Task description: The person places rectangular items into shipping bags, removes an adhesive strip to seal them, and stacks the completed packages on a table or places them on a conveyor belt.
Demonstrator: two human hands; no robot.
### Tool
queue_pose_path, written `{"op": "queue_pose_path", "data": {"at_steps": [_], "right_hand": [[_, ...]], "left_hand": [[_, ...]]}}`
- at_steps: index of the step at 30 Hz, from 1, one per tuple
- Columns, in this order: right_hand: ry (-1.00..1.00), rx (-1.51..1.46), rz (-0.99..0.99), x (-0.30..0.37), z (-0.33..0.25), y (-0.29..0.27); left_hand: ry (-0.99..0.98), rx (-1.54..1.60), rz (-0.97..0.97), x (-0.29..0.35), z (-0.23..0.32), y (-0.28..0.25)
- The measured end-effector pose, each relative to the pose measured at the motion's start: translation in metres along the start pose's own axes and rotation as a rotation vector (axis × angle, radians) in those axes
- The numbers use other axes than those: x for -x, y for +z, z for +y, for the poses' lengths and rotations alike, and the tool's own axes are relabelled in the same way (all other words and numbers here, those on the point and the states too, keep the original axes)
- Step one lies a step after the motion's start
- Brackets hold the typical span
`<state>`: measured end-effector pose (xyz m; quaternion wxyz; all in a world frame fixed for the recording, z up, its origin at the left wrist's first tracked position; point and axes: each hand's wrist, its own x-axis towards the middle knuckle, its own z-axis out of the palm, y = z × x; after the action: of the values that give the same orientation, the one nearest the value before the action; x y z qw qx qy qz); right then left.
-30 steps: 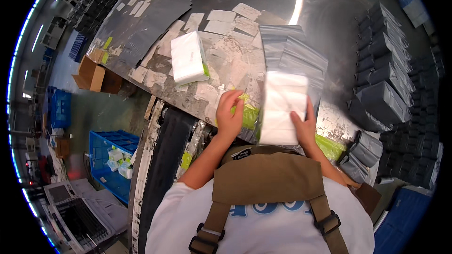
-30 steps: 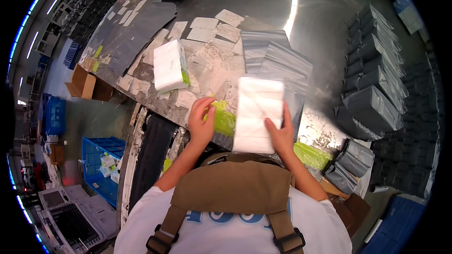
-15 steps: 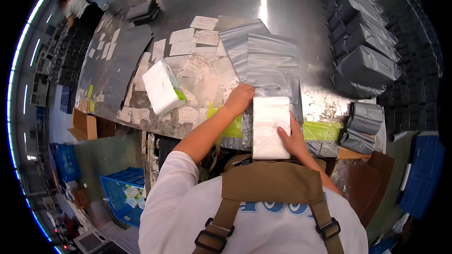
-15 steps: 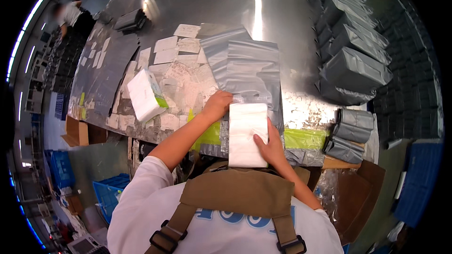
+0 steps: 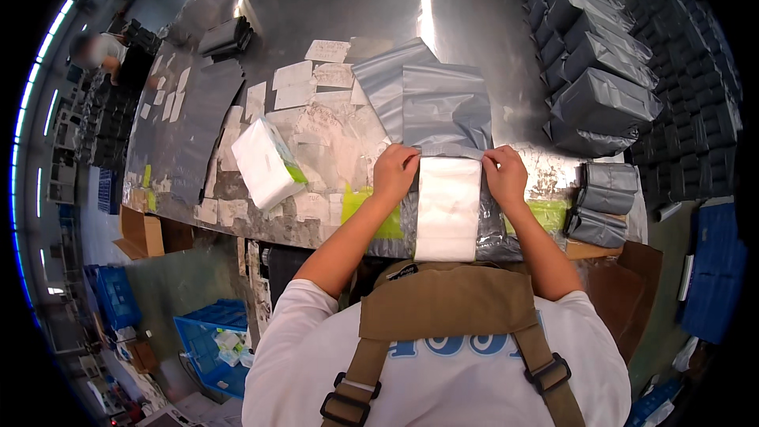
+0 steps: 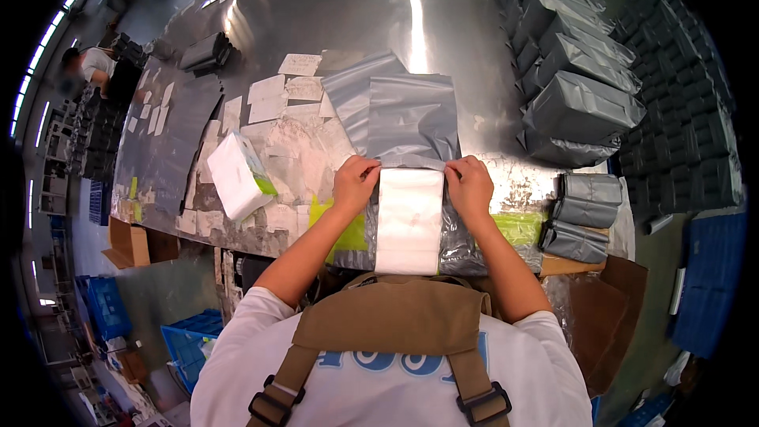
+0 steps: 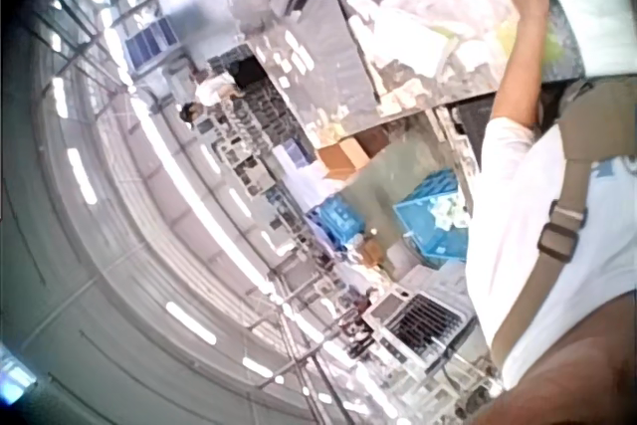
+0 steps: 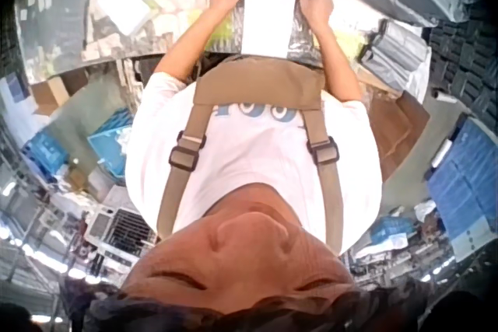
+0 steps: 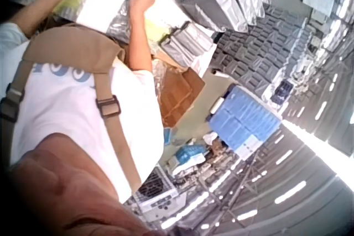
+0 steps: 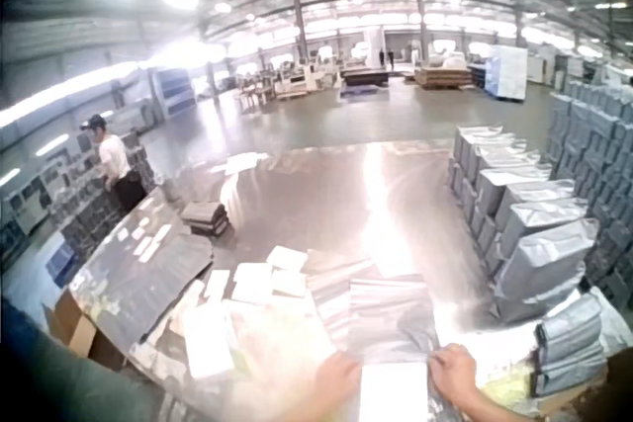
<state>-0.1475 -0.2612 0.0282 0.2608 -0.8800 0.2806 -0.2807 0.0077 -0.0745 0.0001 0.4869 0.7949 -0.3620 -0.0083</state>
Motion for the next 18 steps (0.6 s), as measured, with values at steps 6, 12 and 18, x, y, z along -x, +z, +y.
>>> {"op": "queue_pose_path", "data": {"at_steps": [6,12,18], "right_hand": [[-0.281,-0.066,0.108,0.042,-0.001,-0.004],[0.182,-0.196,-0.146,0.027,-0.003,0.008],[-0.093,0.116,-0.176,0.034,0.022,0.019]], "left_hand": [[0.265,-0.045,0.149,0.051,0.0,-0.008],[0.061,-0.058,0.12,0.036,-0.013,0.011],[0.086,-0.3,-0.065,0.041,-0.031,0.011]]}}
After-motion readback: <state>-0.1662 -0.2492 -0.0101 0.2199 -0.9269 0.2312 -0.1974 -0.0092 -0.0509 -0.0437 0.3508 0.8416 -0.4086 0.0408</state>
